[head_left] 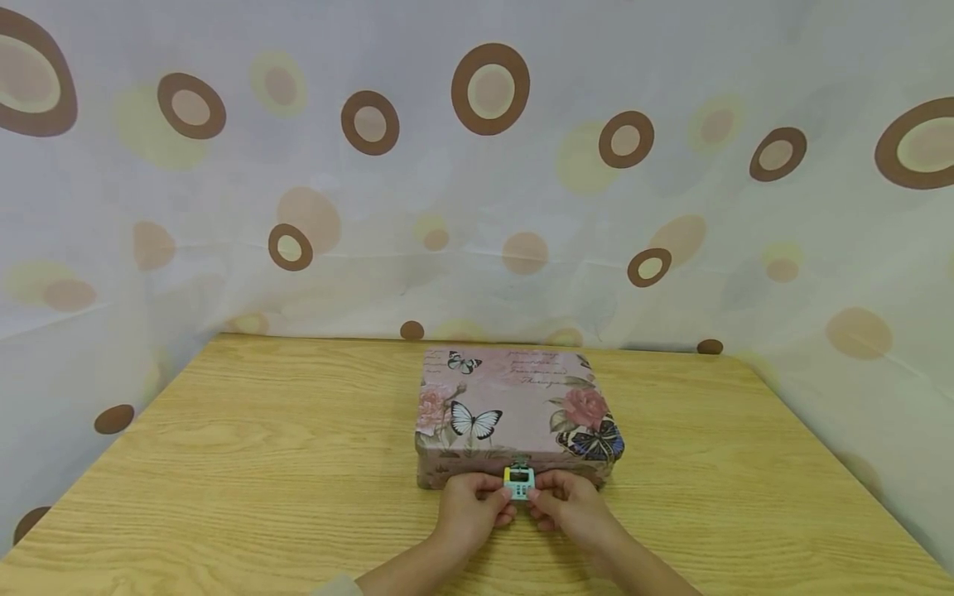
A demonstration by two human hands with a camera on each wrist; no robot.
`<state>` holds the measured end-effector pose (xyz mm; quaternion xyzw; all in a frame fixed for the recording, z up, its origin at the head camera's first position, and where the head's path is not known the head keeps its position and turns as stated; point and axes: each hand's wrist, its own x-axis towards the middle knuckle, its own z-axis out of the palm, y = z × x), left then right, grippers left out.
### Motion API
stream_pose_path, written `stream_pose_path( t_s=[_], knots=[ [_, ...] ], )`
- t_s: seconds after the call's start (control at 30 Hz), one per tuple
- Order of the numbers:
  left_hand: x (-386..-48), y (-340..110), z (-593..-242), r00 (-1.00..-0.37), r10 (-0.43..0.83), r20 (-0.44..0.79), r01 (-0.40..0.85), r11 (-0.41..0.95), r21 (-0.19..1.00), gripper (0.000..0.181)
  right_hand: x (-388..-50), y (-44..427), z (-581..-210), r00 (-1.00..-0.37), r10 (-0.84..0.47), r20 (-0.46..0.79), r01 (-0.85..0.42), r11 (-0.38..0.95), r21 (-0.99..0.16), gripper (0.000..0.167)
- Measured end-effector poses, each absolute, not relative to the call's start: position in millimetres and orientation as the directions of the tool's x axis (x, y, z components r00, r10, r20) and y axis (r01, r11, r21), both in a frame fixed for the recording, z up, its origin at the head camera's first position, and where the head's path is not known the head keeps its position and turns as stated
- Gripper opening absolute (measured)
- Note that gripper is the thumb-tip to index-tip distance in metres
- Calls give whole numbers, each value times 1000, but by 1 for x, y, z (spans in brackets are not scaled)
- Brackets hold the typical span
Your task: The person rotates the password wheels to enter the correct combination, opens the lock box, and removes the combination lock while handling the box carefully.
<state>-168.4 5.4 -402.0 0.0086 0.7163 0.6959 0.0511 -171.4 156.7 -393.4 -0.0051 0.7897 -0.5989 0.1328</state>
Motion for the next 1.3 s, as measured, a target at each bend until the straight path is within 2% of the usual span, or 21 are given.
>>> stream_pose_path(
  t_s=[0.7,1.3],
  knots=[
    [-169,4,-403,-994,92,-57,-53,43,998,14,-170,151,-392,-974,-161,-158,96,335,-937,22],
    [-168,4,-403,-995,91,-46,-43,37,998,13,-171,152,-390,-956,-153,-251,202,280,-938,26]
  ],
)
